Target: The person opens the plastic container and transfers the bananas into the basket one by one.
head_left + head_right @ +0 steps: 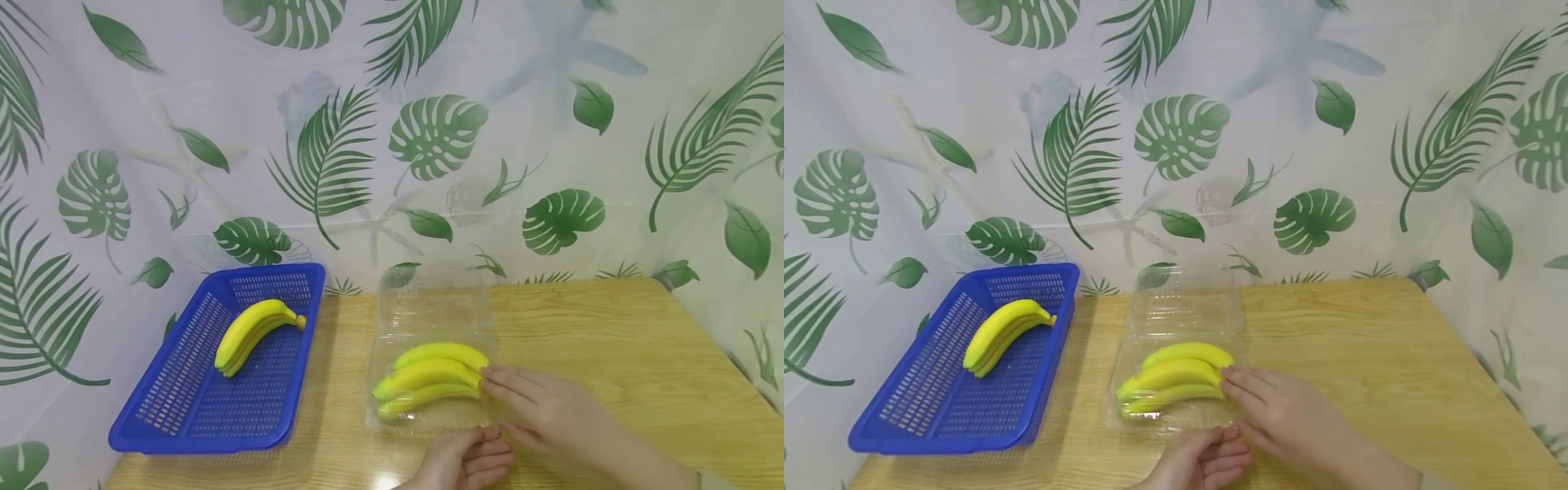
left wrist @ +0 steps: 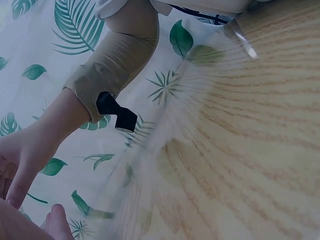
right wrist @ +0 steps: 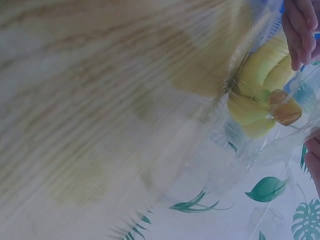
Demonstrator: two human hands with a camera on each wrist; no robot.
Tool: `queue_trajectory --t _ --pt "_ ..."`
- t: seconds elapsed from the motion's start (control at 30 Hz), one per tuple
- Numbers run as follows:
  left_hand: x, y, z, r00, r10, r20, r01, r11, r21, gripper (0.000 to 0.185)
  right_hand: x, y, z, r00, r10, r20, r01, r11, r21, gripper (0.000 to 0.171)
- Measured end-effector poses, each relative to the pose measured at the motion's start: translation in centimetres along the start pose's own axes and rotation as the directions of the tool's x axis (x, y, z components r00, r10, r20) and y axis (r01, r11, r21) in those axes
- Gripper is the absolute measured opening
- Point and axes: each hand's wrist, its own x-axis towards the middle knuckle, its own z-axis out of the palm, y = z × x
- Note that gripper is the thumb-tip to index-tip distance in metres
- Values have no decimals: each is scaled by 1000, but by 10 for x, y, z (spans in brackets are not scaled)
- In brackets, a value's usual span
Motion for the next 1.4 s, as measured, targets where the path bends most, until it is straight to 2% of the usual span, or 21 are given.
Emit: queue_trajectory --t 0.3,0.53,0.9,1.13,1.4 --pt "2 0 2 1000 -11 0 11 1000 -21 42 6 7 -3 1000 -14 -12 13 1000 -18 53" --pt "2 0 1 1000 1 9 -1 1000 -12 43 11 9 -6 999 32 13 -32 999 -27 54" --pt "4 -1 4 1000 -5 -25 4 1000 -17 40 22 12 -7 997 78 -15 -78 997 -10 54" --pt "4 0 4 1000 -17 -24 17 1000 -14 41 28 16 -11 992 126 -7 -125 992 11 58" --pt "2 2 3 999 -34 1 34 999 -31 42 33 23 -12 991 131 -36 -129 991 38 56"
